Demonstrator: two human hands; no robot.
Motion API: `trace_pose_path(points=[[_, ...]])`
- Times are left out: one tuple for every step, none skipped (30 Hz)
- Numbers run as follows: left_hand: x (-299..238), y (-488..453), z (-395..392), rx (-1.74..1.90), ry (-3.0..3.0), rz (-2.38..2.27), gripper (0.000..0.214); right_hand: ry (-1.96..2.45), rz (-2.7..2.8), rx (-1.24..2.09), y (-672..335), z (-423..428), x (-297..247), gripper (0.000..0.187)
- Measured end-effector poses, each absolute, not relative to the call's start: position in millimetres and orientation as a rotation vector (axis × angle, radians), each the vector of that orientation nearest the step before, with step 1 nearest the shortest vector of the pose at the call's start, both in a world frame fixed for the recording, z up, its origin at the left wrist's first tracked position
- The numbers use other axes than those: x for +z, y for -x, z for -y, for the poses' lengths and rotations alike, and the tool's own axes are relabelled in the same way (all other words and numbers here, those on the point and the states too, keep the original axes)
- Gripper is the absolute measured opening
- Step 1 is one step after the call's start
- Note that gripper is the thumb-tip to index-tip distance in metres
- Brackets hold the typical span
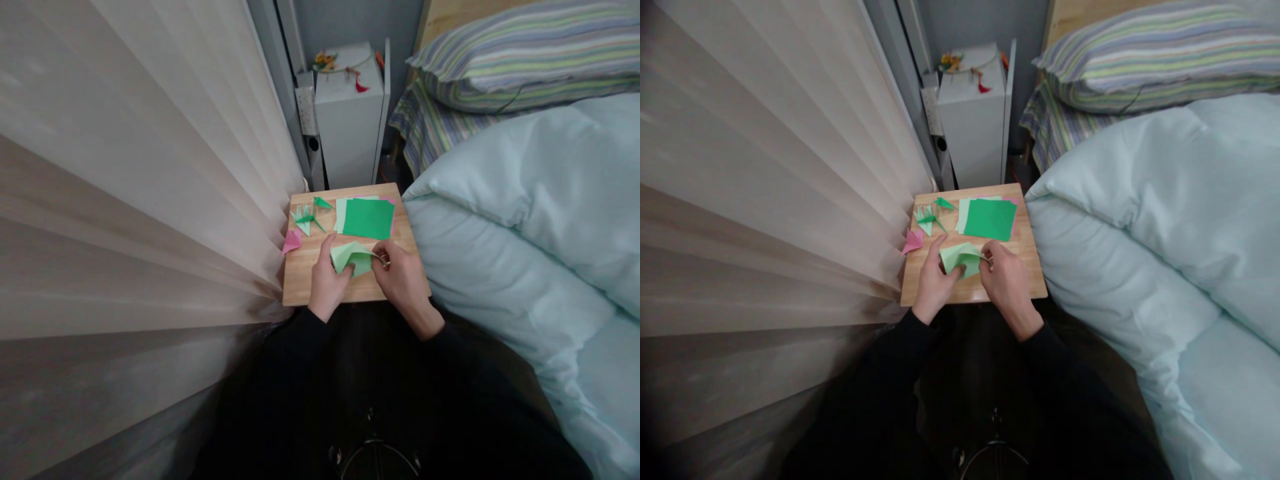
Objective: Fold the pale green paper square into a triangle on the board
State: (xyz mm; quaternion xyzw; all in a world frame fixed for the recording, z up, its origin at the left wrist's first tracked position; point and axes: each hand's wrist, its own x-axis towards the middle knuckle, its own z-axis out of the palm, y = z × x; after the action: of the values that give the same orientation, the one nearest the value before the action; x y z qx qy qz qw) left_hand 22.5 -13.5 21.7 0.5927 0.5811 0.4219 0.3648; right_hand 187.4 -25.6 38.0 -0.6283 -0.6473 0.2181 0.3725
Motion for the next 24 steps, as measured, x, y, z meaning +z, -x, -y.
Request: trace_pose_path(points=[[24.7, -24.8, 13.1, 1.132, -1.531, -1.449, 0.078, 1.633, 1.573, 0.581, -186.8, 24.5, 37.8, 0.011], [27.7, -27.2, 12.8, 1.166, -1.539, -1.389, 0.075, 1.653, 1.492, 0.608, -186.4, 23.4, 37.5, 0.016], [30.6, -29.6, 12.6, 1.179, -1.541, -1.318, 0.072, 1.669, 1.417, 0.646, -186.4, 22.3, 37.1, 0.022], [33.5, -31.9, 12.6, 1.175, -1.524, -1.244, 0.068, 1.679, 1.352, 0.696, -186.8, 21.3, 36.6, 0.026], [36.2, -34.0, 12.8, 1.156, -1.478, -1.175, 0.065, 1.678, 1.297, 0.759, -187.6, 20.5, 36.2, 0.029], [38.7, -35.8, 13.2, 1.132, -1.401, -1.115, 0.063, 1.662, 1.248, 0.832, -188.6, 19.8, 35.8, 0.029], [41.0, -37.3, 13.7, 1.113, -1.301, -1.058, 0.062, 1.635, 1.201, 0.903, -189.9, 19.4, 35.4, 0.028], [43.1, -38.6, 14.3, 1.097, -1.197, -1.0, 0.062, 1.608, 1.157, 0.959, -191.3, 19.0, 34.9, 0.027], [45.0, -39.6, 14.7, 1.087, -1.097, -0.944, 0.064, 1.585, 1.116, 0.995, -192.8, 18.8, 34.4, 0.025], [46.6, -40.5, 15.1, 1.082, -1.011, -0.894, 0.07, 1.57, 1.084, 1.013, -194.2, 18.7, 33.7, 0.023], [47.9, -41.5, 15.3, 1.08, -0.942, -0.856, 0.078, 1.559, 1.064, 1.02, -195.7, 18.5, 32.8, 0.022], [48.9, -42.5, 15.4, 1.081, -0.889, -0.835, 0.086, 1.552, 1.061, 1.018, -197.0, 18.3, 31.5, 0.021], [49.4, -43.6, 15.2, 1.089, -0.847, -0.837, 0.091, 1.546, 1.08, 1.008, -198.2, 18.1, 30.0, 0.021], [49.4, -44.9, 14.9, 1.101, -0.815, -0.859, 0.091, 1.542, 1.115, 0.989, -199.4, 17.8, 28.2, 0.021], [48.7, -46.3, 14.4, 1.117, -0.791, -0.894, 0.085, 1.541, 1.155, 0.96, -200.5, 17.4, 26.4, 0.022], [47.5, -47.6, 13.7, 1.133, -0.778, -0.936, 0.075, 1.541, 1.195, 0.928, -201.4, 17.1, 24.7, 0.021], [45.8, -49.0, 12.7, 1.147, -0.773, -0.979, 0.062, 1.539, 1.229, 0.898, -202.2, 16.9, 23.3, 0.02], [43.8, -50.3, 11.6, 1.155, -0.773, -1.017, 0.049, 1.54, 1.255, 0.871, -202.9, 16.7, 22.5, 0.018], [41.5, -51.4, 10.2, 1.154, -0.777, -1.045, 0.04, 1.548, 1.274, 0.846, -203.3, 16.7, 22.3, 0.016], [39.2, -52.5, 8.7, 1.142, -0.784, -1.062, 0.034, 1.562, 1.294, 0.82, -203.6, 16.8, 22.7, 0.013], [37.0, -53.5, 7.3, 1.119, -0.796, -1.071, 0.031, 1.577, 1.32, 0.798, -203.6, 17.1, 23.6, 0.01], [35.0, -54.6, 5.8, 1.09, -0.814, -1.076, 0.03, 1.59, 1.348, 0.78, -203.5, 17.4, 24.7, 0.007], [33.1, -55.8, 4.6, 1.061, -0.837, -1.08, 0.03, 1.599, 1.375, 0.766, -203.1, 17.8, 25.8, 0.004], [31.3, -57.1, 3.5, 1.034, -0.866, -1.081, 0.029, 1.592, 1.399, 0.764, -202.5, 18.3, 26.5, 0.004]])
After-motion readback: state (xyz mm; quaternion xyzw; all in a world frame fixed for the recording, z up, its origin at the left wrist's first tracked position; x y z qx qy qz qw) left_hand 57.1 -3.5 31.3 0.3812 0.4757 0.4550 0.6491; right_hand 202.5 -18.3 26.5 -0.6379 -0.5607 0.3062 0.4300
